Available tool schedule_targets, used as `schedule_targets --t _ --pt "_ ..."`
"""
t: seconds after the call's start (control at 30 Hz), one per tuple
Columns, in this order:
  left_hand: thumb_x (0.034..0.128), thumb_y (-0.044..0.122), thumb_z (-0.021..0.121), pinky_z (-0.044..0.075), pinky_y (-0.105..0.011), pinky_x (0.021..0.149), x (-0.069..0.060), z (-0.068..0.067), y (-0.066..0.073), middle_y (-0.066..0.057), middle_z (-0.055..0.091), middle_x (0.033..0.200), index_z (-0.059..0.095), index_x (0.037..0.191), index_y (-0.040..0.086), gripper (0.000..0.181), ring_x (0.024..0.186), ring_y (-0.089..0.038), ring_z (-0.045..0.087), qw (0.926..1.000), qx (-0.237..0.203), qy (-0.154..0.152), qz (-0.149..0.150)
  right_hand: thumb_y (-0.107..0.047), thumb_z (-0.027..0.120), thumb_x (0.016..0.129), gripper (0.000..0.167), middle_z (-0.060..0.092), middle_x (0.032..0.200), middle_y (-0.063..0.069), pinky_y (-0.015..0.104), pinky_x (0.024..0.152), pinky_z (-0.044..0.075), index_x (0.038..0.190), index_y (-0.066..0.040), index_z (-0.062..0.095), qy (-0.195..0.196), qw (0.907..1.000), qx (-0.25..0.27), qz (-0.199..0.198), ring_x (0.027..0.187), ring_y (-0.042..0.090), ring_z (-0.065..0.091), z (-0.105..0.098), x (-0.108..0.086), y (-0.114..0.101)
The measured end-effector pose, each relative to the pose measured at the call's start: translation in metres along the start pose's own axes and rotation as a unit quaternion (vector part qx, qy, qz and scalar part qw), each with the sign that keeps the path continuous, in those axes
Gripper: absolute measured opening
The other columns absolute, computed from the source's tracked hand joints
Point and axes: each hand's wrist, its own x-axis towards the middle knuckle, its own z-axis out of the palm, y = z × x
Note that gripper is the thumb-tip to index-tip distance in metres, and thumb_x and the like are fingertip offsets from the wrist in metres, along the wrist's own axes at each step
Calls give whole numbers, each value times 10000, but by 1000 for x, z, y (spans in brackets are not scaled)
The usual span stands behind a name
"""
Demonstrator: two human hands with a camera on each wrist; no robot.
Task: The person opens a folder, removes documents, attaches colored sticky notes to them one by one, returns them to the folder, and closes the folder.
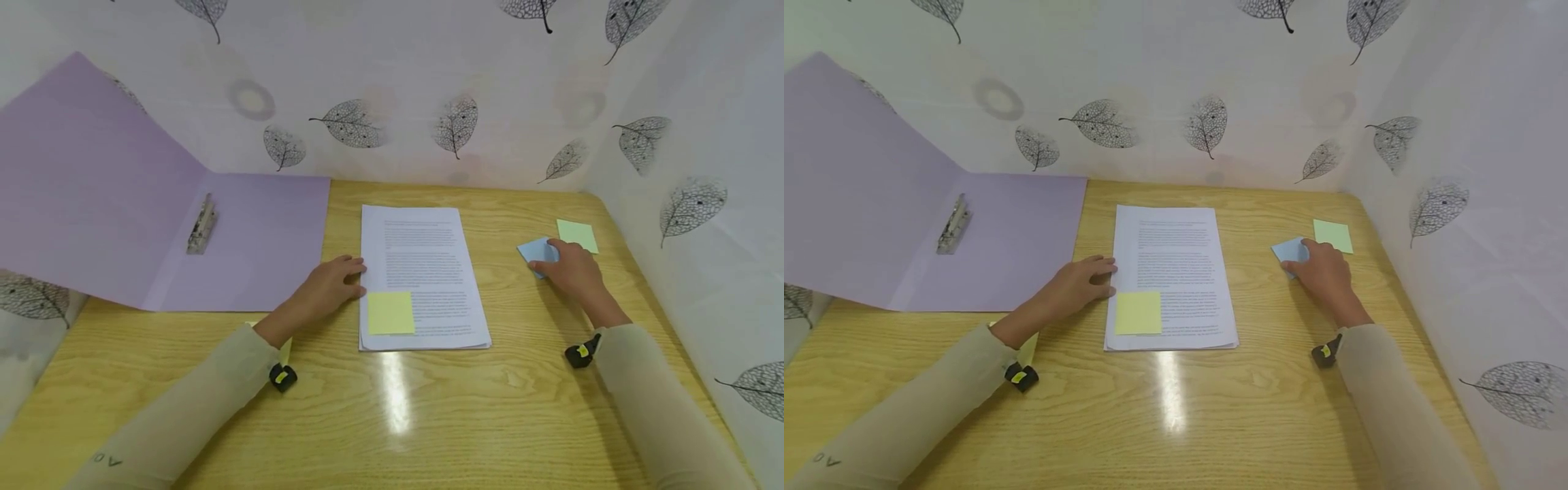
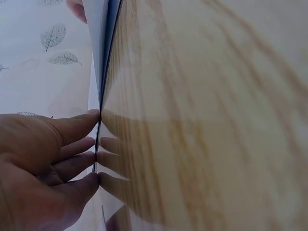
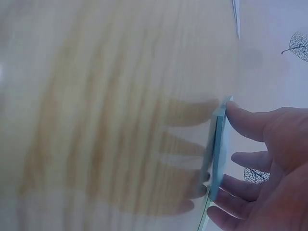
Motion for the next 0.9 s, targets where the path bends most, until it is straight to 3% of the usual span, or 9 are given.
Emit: schedule_targets --t 0.17,0.27,0.33,0.5,0.67,0.8,0.9 --pt "991 261 653 227 -599 1212 -1 -2 1 -95 423 1581 532 1457 71 518 1505 -371 288 10000 -22 7 -7 -363 643 984 689 293 1420 434 705 956 401 1500 19 392 254 9989 376 124 1250 597 397 1 -2 -1" --pt "986 248 660 235 -593 1211 -1 -5 2 -96 436 1573 540 1449 64 513 1503 -370 293 9999 -98 39 -26 -224 611 1008 530 381 1394 386 654 909 445 1458 19 471 566 9957 738 17 1220 550 455 1 -4 -3" --pt "986 242 660 236 -590 1212 -1 -6 2 -95 438 1571 542 1448 65 509 1504 -369 292 9999 -117 21 -43 -151 587 1016 444 463 1360 344 553 846 501 1421 22 527 781 9918 1000 -127 1161 493 522 0 -6 -4" --pt "990 237 653 250 -556 1218 0 -11 1 -95 443 1568 532 1461 86 509 1503 -350 303 9996 -230 -131 -134 -155 581 1032 331 579 1308 197 195 683 478 1327 -18 642 1082 9734 2010 -215 1014 206 567 -3 -11 -11" --pt "1007 231 629 353 -527 1173 -2 -23 8 -91 484 1537 541 1459 120 473 1454 -335 395 9967 -786 44 -203 -308 648 997 404 617 1201 -72 128 764 492 1321 -67 661 778 9472 3097 -284 977 34 535 -5 -17 -32" --pt "1022 237 611 446 -491 1109 -3 -24 26 -67 503 1523 524 1473 132 471 1393 -314 480 9847 -1727 177 156 -331 680 975 396 648 1128 -138 172 803 526 1283 -81 688 475 9318 3527 -712 978 69 586 -5 -30 -65" --pt "1027 245 605 472 -461 1089 -2 -15 41 -90 499 1524 458 1518 149 521 1359 -276 521 9621 -2685 38 480 -311 690 972 335 688 1142 -72 194 805 538 1228 -97 719 254 9272 3572 -1095 981 101 619 -3 -41 -96"
